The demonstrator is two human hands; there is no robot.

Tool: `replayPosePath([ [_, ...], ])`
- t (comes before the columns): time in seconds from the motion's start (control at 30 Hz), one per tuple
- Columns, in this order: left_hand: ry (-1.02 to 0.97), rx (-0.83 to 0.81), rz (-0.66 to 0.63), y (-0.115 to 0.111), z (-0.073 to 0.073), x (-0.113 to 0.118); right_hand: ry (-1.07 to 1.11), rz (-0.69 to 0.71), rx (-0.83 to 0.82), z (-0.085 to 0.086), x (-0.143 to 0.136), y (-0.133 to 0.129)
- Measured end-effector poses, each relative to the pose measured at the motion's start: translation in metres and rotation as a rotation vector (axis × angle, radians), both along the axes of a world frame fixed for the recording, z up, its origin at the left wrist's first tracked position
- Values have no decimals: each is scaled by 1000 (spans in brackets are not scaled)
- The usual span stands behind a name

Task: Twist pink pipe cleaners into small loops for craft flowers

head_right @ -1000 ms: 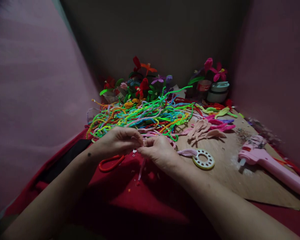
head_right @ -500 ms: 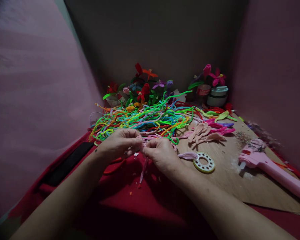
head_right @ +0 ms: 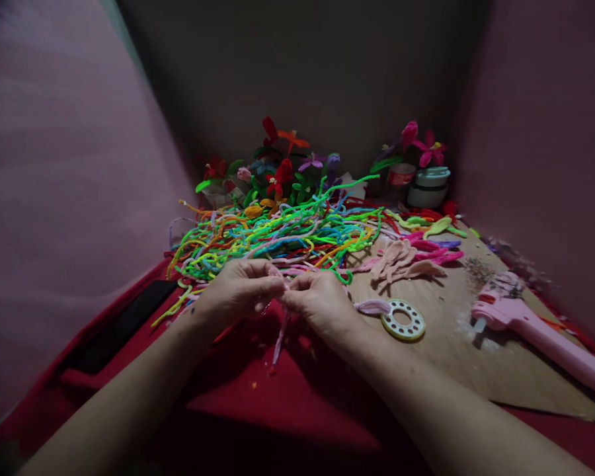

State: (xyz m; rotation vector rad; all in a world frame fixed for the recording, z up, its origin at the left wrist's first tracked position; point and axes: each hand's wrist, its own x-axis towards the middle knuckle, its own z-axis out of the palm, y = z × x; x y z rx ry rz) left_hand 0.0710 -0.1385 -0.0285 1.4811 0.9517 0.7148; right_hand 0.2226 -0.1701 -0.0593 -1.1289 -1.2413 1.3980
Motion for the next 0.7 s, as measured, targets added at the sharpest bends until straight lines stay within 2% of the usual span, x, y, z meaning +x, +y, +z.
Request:
replayPosePath([
  [0.1,10,13,3,0,1,-1,50,65,-5,2,1,-1],
  [0.27,-60,6,3,2,-1,-3,359,259,-148,1,2,0],
  [0.37,-47,23,16,2,0,-3,378,236,-202,-2,2,1],
  [0.7,-4,75,38,-3,2,3,229,99,-148,-2,0,1],
])
